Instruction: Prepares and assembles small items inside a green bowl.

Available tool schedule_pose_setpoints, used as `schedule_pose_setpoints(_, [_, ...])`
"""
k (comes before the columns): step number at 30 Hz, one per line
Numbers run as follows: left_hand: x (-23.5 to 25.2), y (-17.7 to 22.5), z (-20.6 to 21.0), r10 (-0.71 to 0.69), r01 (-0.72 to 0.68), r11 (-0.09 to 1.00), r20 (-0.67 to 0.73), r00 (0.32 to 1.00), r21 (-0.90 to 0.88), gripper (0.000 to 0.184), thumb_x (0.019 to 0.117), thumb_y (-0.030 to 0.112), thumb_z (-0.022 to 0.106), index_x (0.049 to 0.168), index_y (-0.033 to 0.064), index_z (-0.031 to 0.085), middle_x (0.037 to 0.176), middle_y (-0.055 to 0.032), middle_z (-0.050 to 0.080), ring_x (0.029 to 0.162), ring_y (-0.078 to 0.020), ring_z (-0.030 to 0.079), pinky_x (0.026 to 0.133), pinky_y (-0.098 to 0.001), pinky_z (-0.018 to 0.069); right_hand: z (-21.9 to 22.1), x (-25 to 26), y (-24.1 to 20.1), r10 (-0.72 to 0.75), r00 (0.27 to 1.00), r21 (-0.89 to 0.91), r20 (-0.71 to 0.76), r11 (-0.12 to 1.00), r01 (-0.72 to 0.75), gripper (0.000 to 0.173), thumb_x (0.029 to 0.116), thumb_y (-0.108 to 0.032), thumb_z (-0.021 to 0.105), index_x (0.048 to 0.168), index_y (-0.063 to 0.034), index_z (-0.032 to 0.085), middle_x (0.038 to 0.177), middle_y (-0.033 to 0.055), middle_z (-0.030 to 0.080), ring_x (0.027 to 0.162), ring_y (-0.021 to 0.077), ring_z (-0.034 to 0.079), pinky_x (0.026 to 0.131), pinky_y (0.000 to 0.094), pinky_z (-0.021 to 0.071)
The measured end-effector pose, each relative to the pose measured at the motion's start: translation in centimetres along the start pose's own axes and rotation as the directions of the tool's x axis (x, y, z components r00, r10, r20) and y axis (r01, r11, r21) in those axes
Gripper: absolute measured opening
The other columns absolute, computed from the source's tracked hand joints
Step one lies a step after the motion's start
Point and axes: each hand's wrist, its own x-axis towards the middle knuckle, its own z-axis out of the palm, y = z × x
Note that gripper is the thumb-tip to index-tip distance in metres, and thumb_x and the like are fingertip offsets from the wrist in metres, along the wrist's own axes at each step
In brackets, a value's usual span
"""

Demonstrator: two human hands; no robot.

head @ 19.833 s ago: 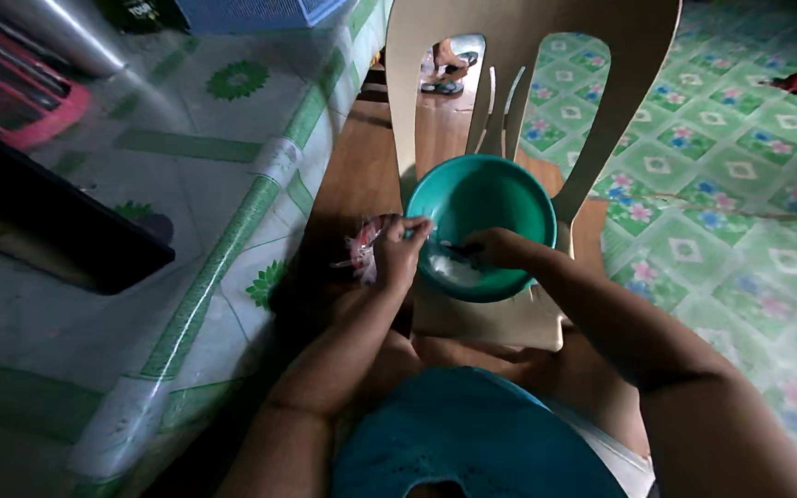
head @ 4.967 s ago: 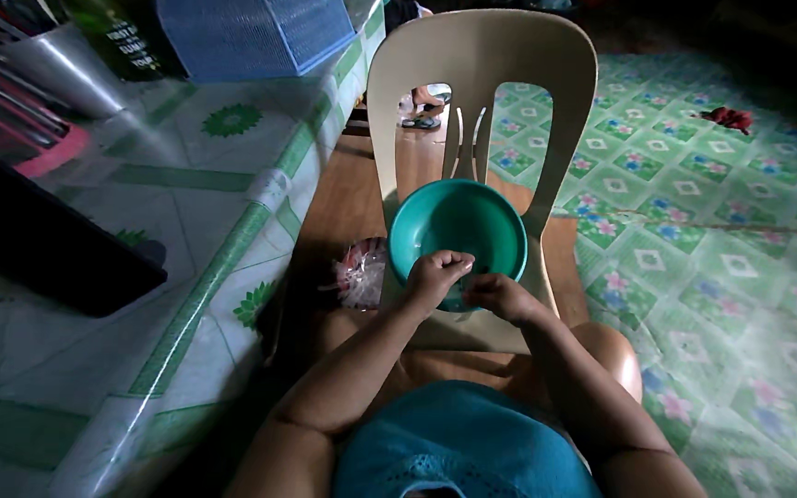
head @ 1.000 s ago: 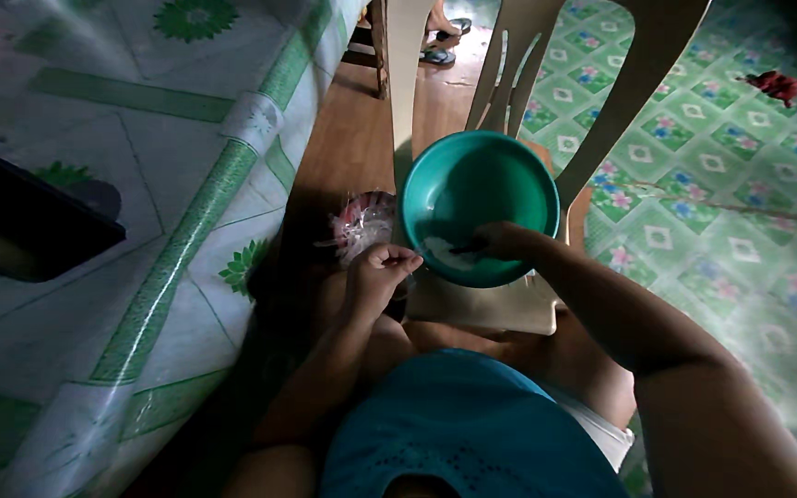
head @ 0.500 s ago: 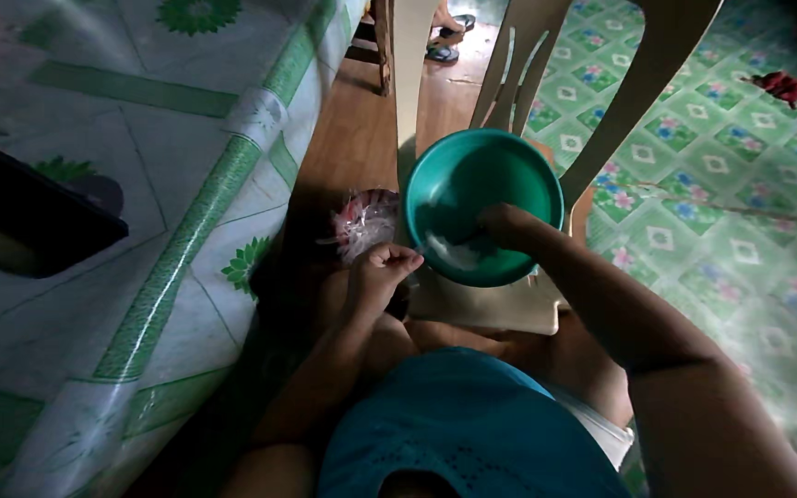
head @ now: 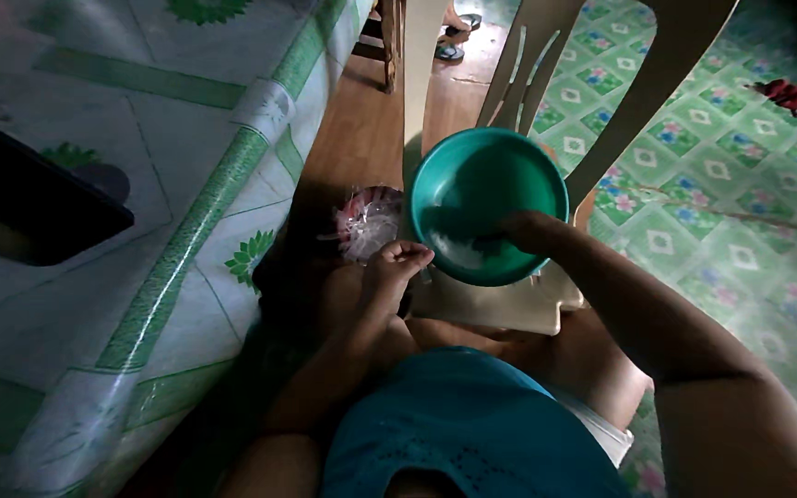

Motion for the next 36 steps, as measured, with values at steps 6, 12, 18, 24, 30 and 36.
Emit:
schedule_pose_setpoints(6, [-0.1, 0.0, 1.9, 0.000, 0.001, 0.999, 0.024, 1.000, -0.044, 0.009, 0.0898, 0.014, 0.079, 0.095, 0.0087, 0.074, 0.089, -0.0024, 0.072, 0.082, -0.0116, 0.067, 0.077, -0.0296, 0.0569, 2.0, 0.6, 0.3, -0.018, 0.997, -0.069, 0.080, 0.997, 0.023, 0.028, 0.0949, 0.006, 0.059, 0.120, 0.0000, 0.069, 0.123, 0.0221, 0.067, 0.121, 0.0419, 0.062, 0.103, 0.0603, 0.0495])
schedule_pose_setpoints(12, [-0.5, 0.6, 2.4, -0.015, 0.016, 0.999, 0.021, 1.000, -0.051, 0.008, 0.0901, 0.014, 0.079, 0.095, 0.0094, 0.074, 0.091, -0.0015, 0.072, 0.084, -0.0110, 0.068, 0.078, -0.0291, 0.0568, 0.9, 0.5, -0.8, -0.030, 0.991, -0.090, 0.134, 0.995, 0.042, 0.024, 0.0947, 0.005, 0.061, 0.116, 0.0020, 0.069, 0.120, 0.0225, 0.067, 0.118, 0.0427, 0.063, 0.101, 0.0612, 0.0499])
schedule_pose_setpoints(18, [-0.8, 0.9, 2.8, 0.001, 0.001, 0.995, 0.023, 1.000, -0.102, 0.006, 0.0895, 0.012, 0.078, 0.093, 0.0090, 0.074, 0.090, -0.0017, 0.072, 0.084, -0.0107, 0.067, 0.078, -0.0281, 0.0559, 0.4, -0.5, -1.0, 0.064, 0.988, -0.188, 0.139, 0.982, -0.037, 0.027, 0.0933, 0.006, 0.061, 0.118, -0.0024, 0.070, 0.117, 0.0212, 0.069, 0.114, 0.0445, 0.064, 0.097, 0.0648, 0.0505])
schedule_pose_setpoints(24, [-1.0, 1.2, 3.2, 0.022, -0.018, 0.992, 0.034, 0.999, -0.123, 0.007, 0.0898, 0.012, 0.078, 0.093, 0.0085, 0.073, 0.090, -0.0033, 0.072, 0.084, -0.0128, 0.067, 0.078, -0.0296, 0.0567, 3.1, 0.7, -2.9, -0.115, 0.984, 0.008, 0.135, 0.993, 0.115, 0.036, 0.0957, 0.006, 0.058, 0.128, -0.0077, 0.068, 0.121, 0.0180, 0.069, 0.117, 0.0391, 0.065, 0.101, 0.0597, 0.0506])
schedule_pose_setpoints(30, [-0.4, 1.0, 3.2, 0.019, -0.016, 0.994, 0.035, 0.999, -0.107, 0.008, 0.0909, 0.012, 0.077, 0.096, 0.0076, 0.072, 0.092, -0.0039, 0.071, 0.087, -0.0135, 0.067, 0.082, -0.0322, 0.0567, 4.1, 3.2, -4.2, -0.223, 0.975, 0.262, 0.016, 0.942, 0.211, 0.022, 0.1028, -0.014, 0.059, 0.118, -0.0008, 0.069, 0.115, 0.0198, 0.070, 0.112, 0.0366, 0.067, 0.101, 0.0568, 0.0502])
schedule_pose_setpoints(36, [1.0, 2.3, 2.0, 0.110, -0.112, 0.993, -0.074, 0.991, -0.025, 0.012, 0.0897, 0.011, 0.078, 0.098, 0.0054, 0.072, 0.093, -0.0039, 0.072, 0.085, -0.0122, 0.067, 0.081, -0.0310, 0.0572, 1.6, 2.2, -4.8, -0.213, 0.972, 0.428, -0.096, 0.873, 0.234, 0.024, 0.1007, -0.007, 0.061, 0.122, 0.0001, 0.069, 0.119, 0.0176, 0.069, 0.113, 0.0314, 0.066, 0.104, 0.0503, 0.0498])
